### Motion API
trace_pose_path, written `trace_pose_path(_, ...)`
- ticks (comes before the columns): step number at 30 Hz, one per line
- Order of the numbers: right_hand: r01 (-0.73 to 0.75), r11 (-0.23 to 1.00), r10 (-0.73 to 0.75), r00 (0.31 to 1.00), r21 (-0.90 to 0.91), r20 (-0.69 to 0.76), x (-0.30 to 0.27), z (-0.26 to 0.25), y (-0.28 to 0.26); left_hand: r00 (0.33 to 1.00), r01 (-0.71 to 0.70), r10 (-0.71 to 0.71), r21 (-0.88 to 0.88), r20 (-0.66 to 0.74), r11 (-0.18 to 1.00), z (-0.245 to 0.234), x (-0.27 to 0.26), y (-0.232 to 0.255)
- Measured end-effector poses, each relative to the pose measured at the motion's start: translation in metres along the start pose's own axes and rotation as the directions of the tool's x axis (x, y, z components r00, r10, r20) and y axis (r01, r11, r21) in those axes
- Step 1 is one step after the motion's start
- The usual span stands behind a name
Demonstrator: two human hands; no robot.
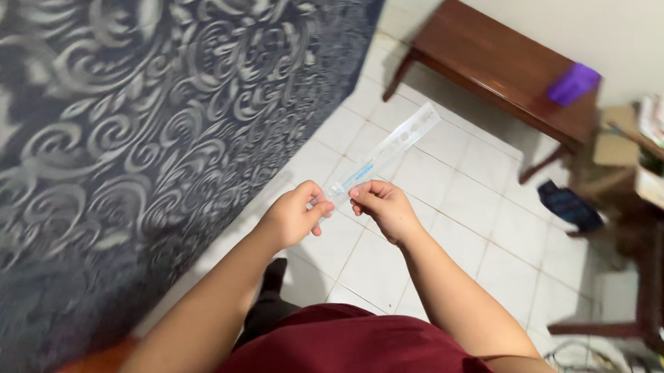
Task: The person repeatedly picks up clear plastic rulers from a desk, removes them from their packaging, and places them into a blue plastic basket. The person handles the rulers one at a time, unwrapping and organizing them throughout the clip.
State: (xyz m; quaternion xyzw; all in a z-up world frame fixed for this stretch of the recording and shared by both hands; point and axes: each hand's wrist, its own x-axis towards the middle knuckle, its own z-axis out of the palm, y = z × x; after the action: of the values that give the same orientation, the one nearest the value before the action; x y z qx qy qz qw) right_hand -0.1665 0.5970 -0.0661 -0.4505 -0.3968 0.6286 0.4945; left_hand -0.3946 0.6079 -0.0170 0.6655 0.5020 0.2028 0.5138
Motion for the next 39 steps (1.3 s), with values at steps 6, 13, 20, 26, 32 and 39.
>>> trace_pose_path(6, 0.100, 0.989, -0.078, 0.978, 0.106, -0.194, 0.011, -0.021, -0.019, 0.959, -0.149, 0.124, 0.080, 0.253, 0.986, -0.004, 0.072, 0.024)
trace_pose_path(13, 0.266, 0.963, -0.202, 0.811, 0.038, -0.548, 0.018, -0.042, -0.040, 0.841, -0.147, 0.115, 0.019, 0.529, 0.989, 0.004, 0.147, 0.059)
trace_pose_path(20, 0.313, 0.948, -0.167, 0.642, 0.057, -0.748, -0.006, -0.032, -0.021, 0.623, -0.153, 0.134, -0.048, 0.771, 0.987, 0.038, 0.190, 0.076)
trace_pose_path(26, 0.466, 0.884, -0.098, 0.272, 0.042, -0.957, -0.078, -0.034, -0.001, 0.400, -0.163, 0.027, 0.042, 0.916, 0.986, 0.075, 0.179, 0.087)
trace_pose_path(32, 0.485, 0.872, -0.008, -0.117, -0.064, -0.993, -0.143, 0.000, 0.034, 0.248, -0.321, -0.016, 0.097, 0.969, 0.942, 0.102, 0.145, 0.078)
trace_pose_path(39, -0.433, 0.662, -0.723, -0.155, -0.612, -0.673, -0.176, 0.080, 0.060, 0.228, -0.460, -0.056, 0.158, 0.972, 0.874, 0.117, 0.094, 0.047)
